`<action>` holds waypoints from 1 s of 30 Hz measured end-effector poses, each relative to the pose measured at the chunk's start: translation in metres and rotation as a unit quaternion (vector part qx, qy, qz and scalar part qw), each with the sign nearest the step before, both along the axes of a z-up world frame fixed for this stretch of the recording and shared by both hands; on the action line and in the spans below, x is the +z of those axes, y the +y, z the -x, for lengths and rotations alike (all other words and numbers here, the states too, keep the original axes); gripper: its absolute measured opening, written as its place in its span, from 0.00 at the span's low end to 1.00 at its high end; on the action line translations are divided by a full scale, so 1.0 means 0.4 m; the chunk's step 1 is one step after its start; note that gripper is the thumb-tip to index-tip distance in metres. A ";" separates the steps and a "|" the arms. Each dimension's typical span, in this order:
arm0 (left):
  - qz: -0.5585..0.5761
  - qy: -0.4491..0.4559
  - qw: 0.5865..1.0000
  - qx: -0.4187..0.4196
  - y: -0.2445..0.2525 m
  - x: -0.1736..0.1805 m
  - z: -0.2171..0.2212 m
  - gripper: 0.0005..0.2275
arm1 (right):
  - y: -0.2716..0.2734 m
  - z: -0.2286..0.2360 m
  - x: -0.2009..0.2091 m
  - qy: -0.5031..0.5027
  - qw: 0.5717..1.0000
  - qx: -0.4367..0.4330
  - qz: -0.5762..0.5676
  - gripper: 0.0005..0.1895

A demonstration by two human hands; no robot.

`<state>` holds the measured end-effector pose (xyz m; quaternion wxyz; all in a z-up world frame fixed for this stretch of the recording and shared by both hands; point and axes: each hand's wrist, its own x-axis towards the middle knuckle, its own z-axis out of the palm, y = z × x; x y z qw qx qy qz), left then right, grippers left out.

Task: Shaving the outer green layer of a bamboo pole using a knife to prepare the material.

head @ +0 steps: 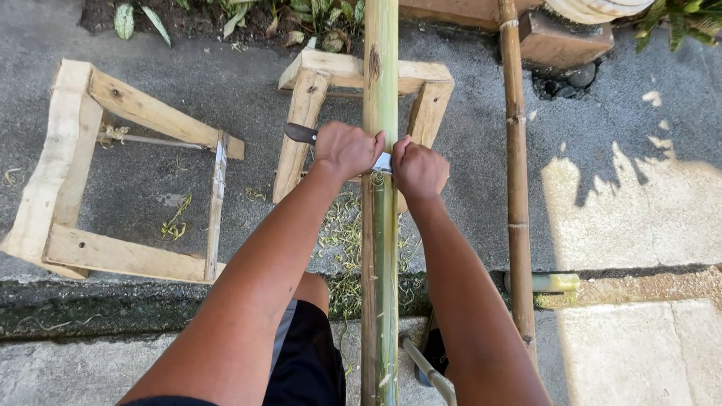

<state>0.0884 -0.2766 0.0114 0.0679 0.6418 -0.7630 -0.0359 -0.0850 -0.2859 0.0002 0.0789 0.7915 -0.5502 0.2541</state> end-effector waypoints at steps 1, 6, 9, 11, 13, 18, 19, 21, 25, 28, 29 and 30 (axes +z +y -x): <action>-0.009 0.004 1.000 -0.001 0.008 0.000 0.000 0.34 | 0.007 -0.001 0.005 0.004 1.000 -0.001 -0.009 0.30; 0.005 0.002 1.000 -0.010 0.032 0.019 0.000 0.34 | 0.021 -0.002 0.017 0.014 1.000 0.008 0.016 0.29; 0.024 0.009 1.000 -0.015 0.065 0.020 0.003 0.33 | 0.049 0.003 0.015 -0.001 0.999 0.018 0.035 0.28; 0.028 0.014 0.999 -0.015 0.088 0.020 0.007 0.33 | 0.066 0.009 0.015 0.009 0.999 0.021 0.038 0.28; 0.033 0.019 0.999 -0.016 0.112 0.016 0.014 0.33 | 0.087 0.018 0.011 0.019 0.999 0.024 0.044 0.27; 0.025 0.034 0.999 -0.029 0.206 0.007 0.048 0.32 | 0.191 0.062 -0.010 0.008 0.999 0.029 0.035 0.28; 0.029 0.035 0.998 -0.031 0.246 0.011 0.056 0.32 | 0.224 0.071 -0.014 0.009 0.999 0.027 0.040 0.28; 0.018 0.023 0.999 -0.036 0.323 0.021 0.074 0.33 | 0.288 0.090 -0.019 0.012 0.999 0.029 -0.008 0.29; -0.061 0.038 0.997 -0.024 0.480 0.014 0.118 0.32 | 0.458 0.138 -0.034 0.014 0.999 0.032 -0.009 0.30; -0.040 0.058 0.996 -0.047 0.634 -0.012 0.160 0.32 | 0.623 0.185 -0.029 0.004 0.998 0.040 -0.052 0.29; -0.029 0.089 0.994 -0.050 0.700 -0.013 0.177 0.30 | 0.689 0.199 -0.020 0.011 0.994 0.038 -0.097 0.28; -0.018 0.121 0.991 -0.053 0.764 -0.016 0.193 0.28 | 0.753 0.212 -0.013 0.019 0.989 0.036 -0.142 0.26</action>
